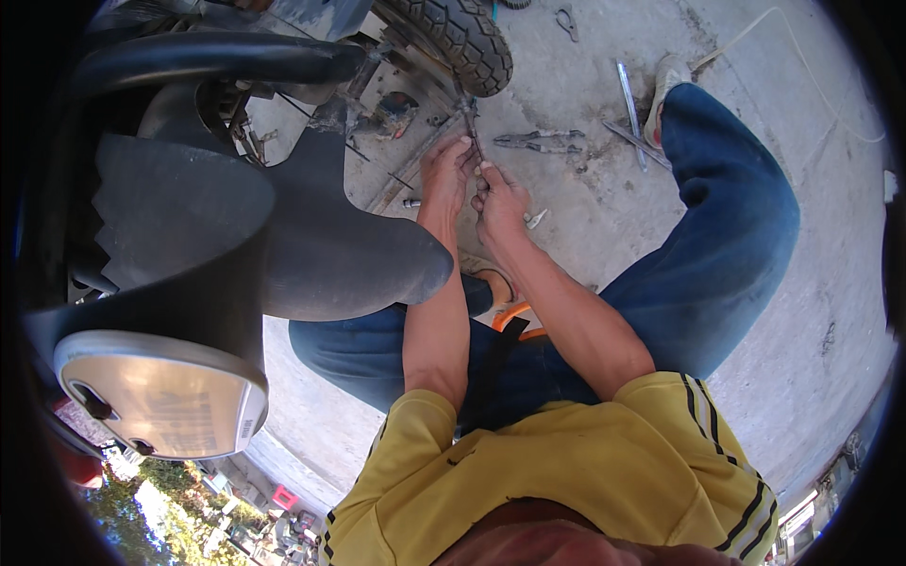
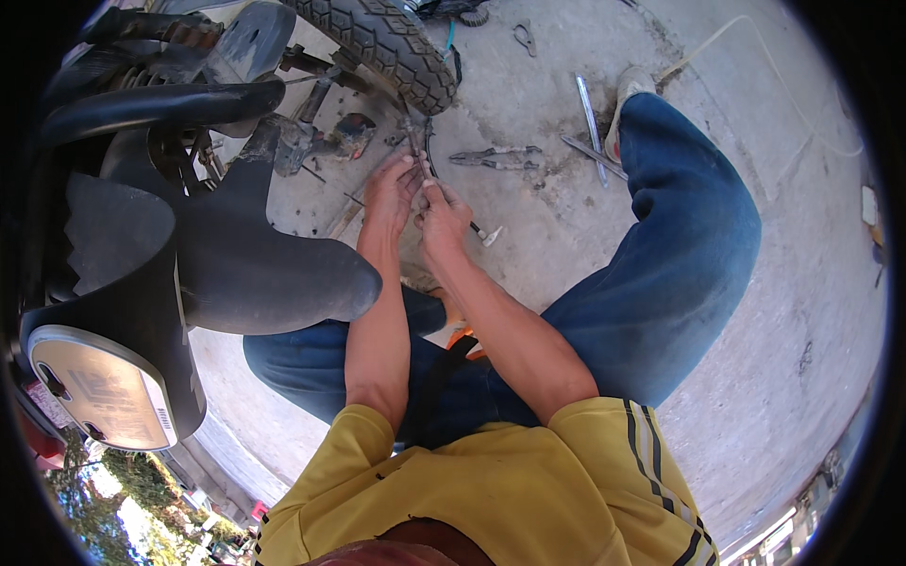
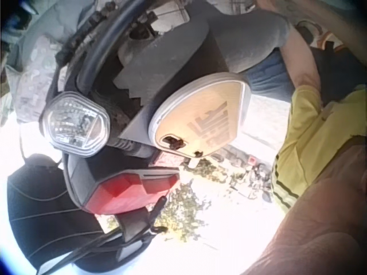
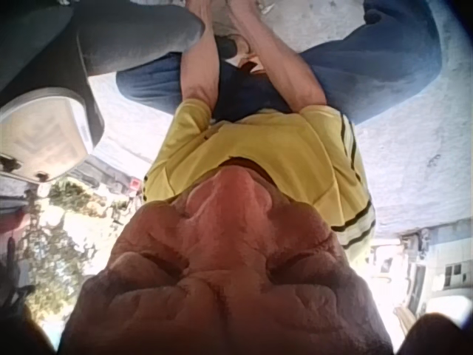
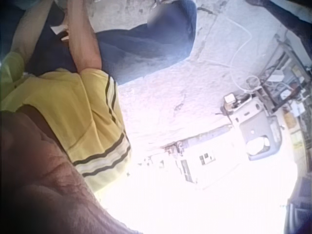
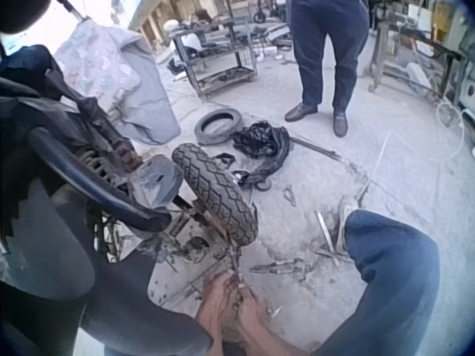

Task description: The person sits on the ground and works on a scooter tire, using a tire lever to pry the tire bead and a wrench to tighten bolts on the wheel hub. The person handles the tire, lever, and wrench to adjust and secure the wheel assembly.

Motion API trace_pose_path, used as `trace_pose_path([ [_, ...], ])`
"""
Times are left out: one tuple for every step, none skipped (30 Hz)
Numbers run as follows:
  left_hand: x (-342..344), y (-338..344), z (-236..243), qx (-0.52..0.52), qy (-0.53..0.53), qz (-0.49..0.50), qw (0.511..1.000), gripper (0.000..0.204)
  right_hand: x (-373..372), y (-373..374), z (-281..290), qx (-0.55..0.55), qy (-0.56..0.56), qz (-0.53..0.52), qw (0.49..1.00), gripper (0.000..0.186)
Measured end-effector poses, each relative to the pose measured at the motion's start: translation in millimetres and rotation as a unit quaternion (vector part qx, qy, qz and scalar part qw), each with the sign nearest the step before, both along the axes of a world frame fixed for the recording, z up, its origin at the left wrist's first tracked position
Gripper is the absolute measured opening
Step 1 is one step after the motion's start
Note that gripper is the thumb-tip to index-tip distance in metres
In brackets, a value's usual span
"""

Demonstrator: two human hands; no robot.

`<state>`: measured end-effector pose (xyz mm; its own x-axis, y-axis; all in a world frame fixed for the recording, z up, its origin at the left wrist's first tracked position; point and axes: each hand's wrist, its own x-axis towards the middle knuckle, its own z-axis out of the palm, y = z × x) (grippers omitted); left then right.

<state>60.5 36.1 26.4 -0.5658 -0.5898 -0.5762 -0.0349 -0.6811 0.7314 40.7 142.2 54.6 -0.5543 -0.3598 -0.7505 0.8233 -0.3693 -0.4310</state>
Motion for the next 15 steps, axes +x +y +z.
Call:
trace_pose_path([
  [-1, -2, 2, -0.013, -0.001, 0.001, 1.000, 0.036, 3, -4, -4, 0.013, 0.001, 0.000, 1.000, 0.015],
  [-3, -3, 4, -0.026, -0.002, 0.001, 1.000, 0.042, 8, -6, -9, 0.025, 0.003, -0.001, 1.000, 0.016],
  [-6, -4, 9, -0.022, -0.023, -0.004, 0.999, 0.045, 8, -10, -9, 0.036, 0.007, -0.001, 0.999, 0.017],
  [-9, -4, 14, -0.019, -0.044, -0.009, 0.999, 0.050, 6, -10, -11, 0.043, 0.018, -0.003, 0.999, 0.018],
  [-14, -5, 19, -0.016, -0.064, -0.014, 0.998, 0.054, 4, -8, -12, 0.051, 0.029, -0.007, 0.998, 0.018],
  [-18, -6, 21, -0.013, -0.081, -0.018, 0.997, 0.060, 5, -6, -11, 0.060, 0.040, -0.007, 0.997, 0.019],
  [-22, -7, 22, -0.009, -0.097, -0.022, 0.995, 0.066, 5, -5, -10, 0.065, 0.051, 0.001, 0.997, 0.020],
  [-27, -9, 24, -0.005, -0.113, -0.027, 0.993, 0.072, 6, -5, -10, 0.070, 0.063, 0.009, 0.996, 0.020],
  [-33, -11, 27, -0.011, -0.133, -0.040, 0.990, 0.072, 7, -4, -10, 0.077, 0.074, 0.016, 0.994, 0.020],
  [-39, -14, 30, -0.016, -0.154, -0.053, 0.987, 0.073, 8, -4, -10, 0.087, 0.087, 0.023, 0.992, 0.021],
  [-43, -16, 32, -0.022, -0.174, -0.066, 0.982, 0.073, 10, -6, -10, 0.097, 0.101, 0.030, 0.990, 0.021],
  [-44, -19, 31, -0.019, -0.170, -0.075, 0.982, 0.072, 12, -7, -14, 0.108, 0.113, 0.035, 0.987, 0.021],
  [-44, -23, 28, -0.015, -0.167, -0.083, 0.982, 0.070, 13, -6, -20, 0.117, 0.130, 0.033, 0.984, 0.022],
  [-45, -24, 26, -0.012, -0.163, -0.090, 0.982, 0.069, 15, -5, -25, 0.127, 0.148, 0.031, 0.980, 0.022],
  [-46, -27, 26, 0.005, -0.155, -0.094, 0.983, 0.067, 15, -9, -27, 0.130, 0.166, 0.030, 0.977, 0.023],
])
